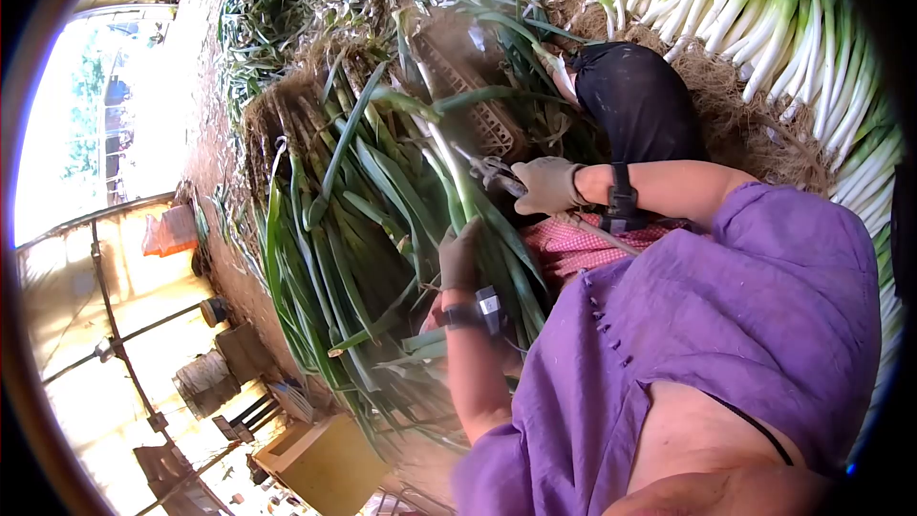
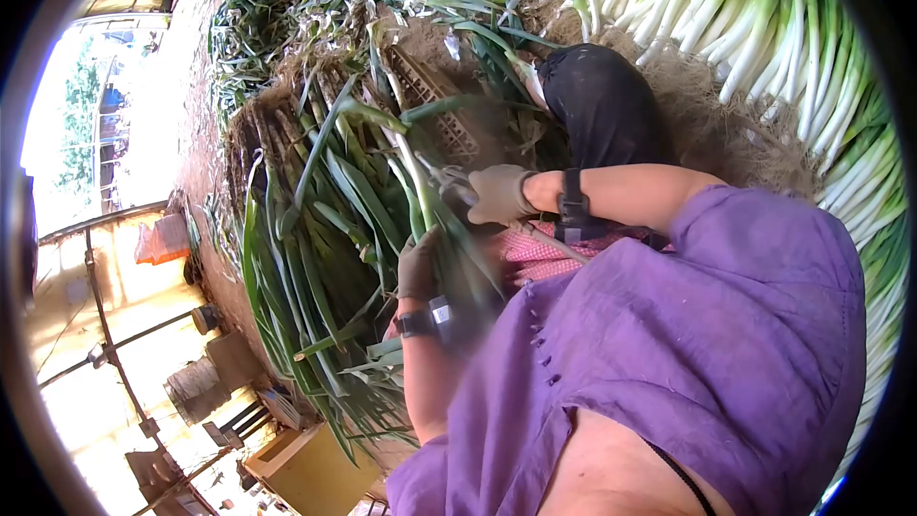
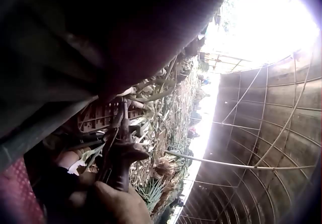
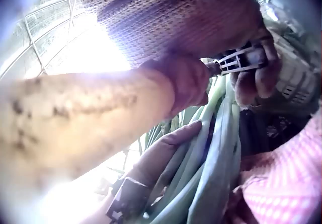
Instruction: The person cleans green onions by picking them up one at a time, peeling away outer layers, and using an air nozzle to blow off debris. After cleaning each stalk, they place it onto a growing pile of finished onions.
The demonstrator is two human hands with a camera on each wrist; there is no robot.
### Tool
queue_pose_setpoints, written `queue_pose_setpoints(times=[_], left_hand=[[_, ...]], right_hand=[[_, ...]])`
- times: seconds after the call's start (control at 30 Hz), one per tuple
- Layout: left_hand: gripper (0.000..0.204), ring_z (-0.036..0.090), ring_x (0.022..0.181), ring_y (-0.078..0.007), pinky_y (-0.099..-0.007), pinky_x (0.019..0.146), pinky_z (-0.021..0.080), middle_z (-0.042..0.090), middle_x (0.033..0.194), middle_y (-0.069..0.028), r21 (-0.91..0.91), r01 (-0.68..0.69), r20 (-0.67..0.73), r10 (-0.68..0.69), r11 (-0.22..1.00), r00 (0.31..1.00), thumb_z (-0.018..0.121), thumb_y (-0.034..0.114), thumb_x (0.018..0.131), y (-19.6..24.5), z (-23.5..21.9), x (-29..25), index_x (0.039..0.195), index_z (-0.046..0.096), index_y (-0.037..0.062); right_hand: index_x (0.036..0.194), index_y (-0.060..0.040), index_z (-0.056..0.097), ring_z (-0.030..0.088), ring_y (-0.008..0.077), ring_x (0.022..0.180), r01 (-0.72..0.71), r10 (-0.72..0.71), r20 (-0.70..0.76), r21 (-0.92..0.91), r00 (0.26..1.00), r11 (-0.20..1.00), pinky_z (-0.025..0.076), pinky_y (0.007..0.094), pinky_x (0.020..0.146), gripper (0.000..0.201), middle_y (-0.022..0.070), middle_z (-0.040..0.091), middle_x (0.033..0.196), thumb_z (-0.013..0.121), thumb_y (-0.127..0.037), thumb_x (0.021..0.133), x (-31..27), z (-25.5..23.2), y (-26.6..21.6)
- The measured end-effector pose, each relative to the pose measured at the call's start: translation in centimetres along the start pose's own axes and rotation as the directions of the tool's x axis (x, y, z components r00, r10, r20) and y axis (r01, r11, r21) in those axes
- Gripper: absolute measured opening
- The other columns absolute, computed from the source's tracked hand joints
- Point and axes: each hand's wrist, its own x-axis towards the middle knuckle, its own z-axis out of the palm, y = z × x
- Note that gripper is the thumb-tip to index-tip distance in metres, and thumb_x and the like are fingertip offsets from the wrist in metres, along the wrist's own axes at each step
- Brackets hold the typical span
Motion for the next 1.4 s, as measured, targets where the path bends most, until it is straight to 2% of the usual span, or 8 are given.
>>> queue_pose_setpoints(times=[0.17,0.3,0.7,0.8,0.87,0.9,1.07,1.4], left_hand=[[0.024,0.065,0.072,-0.0130,-0.0280,0.064,0.053,0.069,0.088,-0.0040,0.040,-0.037,-0.032,0.038,0.999,0.999,0.069,0.020,0.093,-0.3,0.1,-0.4,0.106,0.067,-0.0001],[0.025,0.061,0.071,-0.0107,-0.0262,0.063,0.050,0.068,0.087,-0.0025,0.042,-0.078,-0.067,0.080,0.996,0.994,0.070,0.020,0.093,-2.0,-0.5,-0.1,0.107,0.067,-0.0003],[0.033,0.065,0.082,-0.0148,-0.0293,0.074,0.052,0.072,0.092,-0.0093,0.362,-0.024,-0.020,0.033,0.932,0.999,0.074,0.025,0.091,-4.6,-2.5,-2.7,0.111,0.067,-0.0011],[0.031,0.067,0.085,-0.0229,-0.0336,0.076,0.053,0.072,0.095,-0.0141,0.800,-0.363,0.199,0.358,0.479,0.912,0.074,0.025,0.089,5.2,-5.6,-3.9,0.108,0.069,0.0018],[0.025,0.067,0.084,-0.0299,-0.0379,0.074,0.054,0.069,0.094,-0.0146,0.883,-0.380,0.455,0.699,-0.274,0.553,0.075,0.022,0.085,11.7,-9.9,-2.6,0.101,0.069,0.0035],[0.018,0.068,0.088,-0.0319,-0.0358,0.075,0.053,0.071,0.098,-0.0151,0.754,-0.326,-0.204,0.674,0.571,0.710,0.069,0.016,0.089,14.0,-10.7,-1.5,0.103,0.070,0.0041],[0.051,0.065,0.109,-0.0358,-0.0459,0.088,0.054,0.065,0.120,-0.0198,0.863,0.498,-0.406,0.710,0.090,0.576,0.076,0.035,0.078,17.8,-17.5,6.6,0.120,0.064,0.0079],[0.049,0.069,0.091,-0.0411,-0.0474,0.080,0.055,0.071,0.096,-0.0233,0.982,0.154,-0.189,0.564,0.109,0.804,0.077,0.042,0.074,15.6,-11.8,-0.6,0.101,0.067,0.0022]], right_hand=[[0.094,0.0049,0.056,0.071,0.0359,0.083,-0.185,0.161,0.131,0.200,0.978,0.962,0.055,0.0449,0.076,0.038,0.0236,0.069,0.084,0.065,-0.030,0.081,3.9,-1.7,-1.4],[0.094,0.0053,0.054,0.063,0.0241,0.044,0.289,-0.328,-0.266,-0.174,0.906,0.941,0.052,0.0370,0.045,0.031,0.0145,0.063,0.061,0.064,-0.022,0.083,9.6,2.6,3.1],[0.075,0.0010,0.070,0.072,0.0302,0.070,0.063,-0.076,-0.110,-0.117,0.991,0.991,0.056,0.0404,0.071,0.034,0.0157,0.070,0.068,0.064,-0.032,0.082,8.3,0.7,1.1],[0.077,0.0022,0.067,0.073,0.0283,0.069,-0.133,0.129,0.070,0.061,0.989,0.989,0.056,0.0393,0.069,0.031,0.0152,0.070,0.066,0.064,-0.028,0.081,6.3,-0.6,-1.4],[0.088,0.0039,0.063,0.072,0.0279,0.066,-0.068,0.068,0.020,0.019,0.998,0.998,0.056,0.0396,0.065,0.033,0.0166,0.070,0.071,0.064,-0.029,0.081,6.9,0.3,-0.2],[0.093,0.0046,0.062,0.071,0.0276,0.064,-0.041,0.041,-0.009,0.011,0.999,0.999,0.055,0.0394,0.064,0.035,0.0168,0.070,0.072,0.064,-0.029,0.082,6.4,-0.1,-0.7],[0.098,0.0052,0.053,0.068,0.0263,0.056,-0.110,0.105,0.074,0.072,0.992,0.991,0.055,0.0384,0.058,0.036,0.0149,0.067,0.068,0.064,-0.026,0.083,5.6,-0.8,-1.4],[0.099,0.0069,0.052,0.065,0.0244,0.051,-0.083,0.076,0.057,0.128,0.995,0.988,0.053,0.0379,0.050,0.037,0.0132,0.064,0.064,0.064,-0.025,0.084,4.5,-0.9,-1.1]])
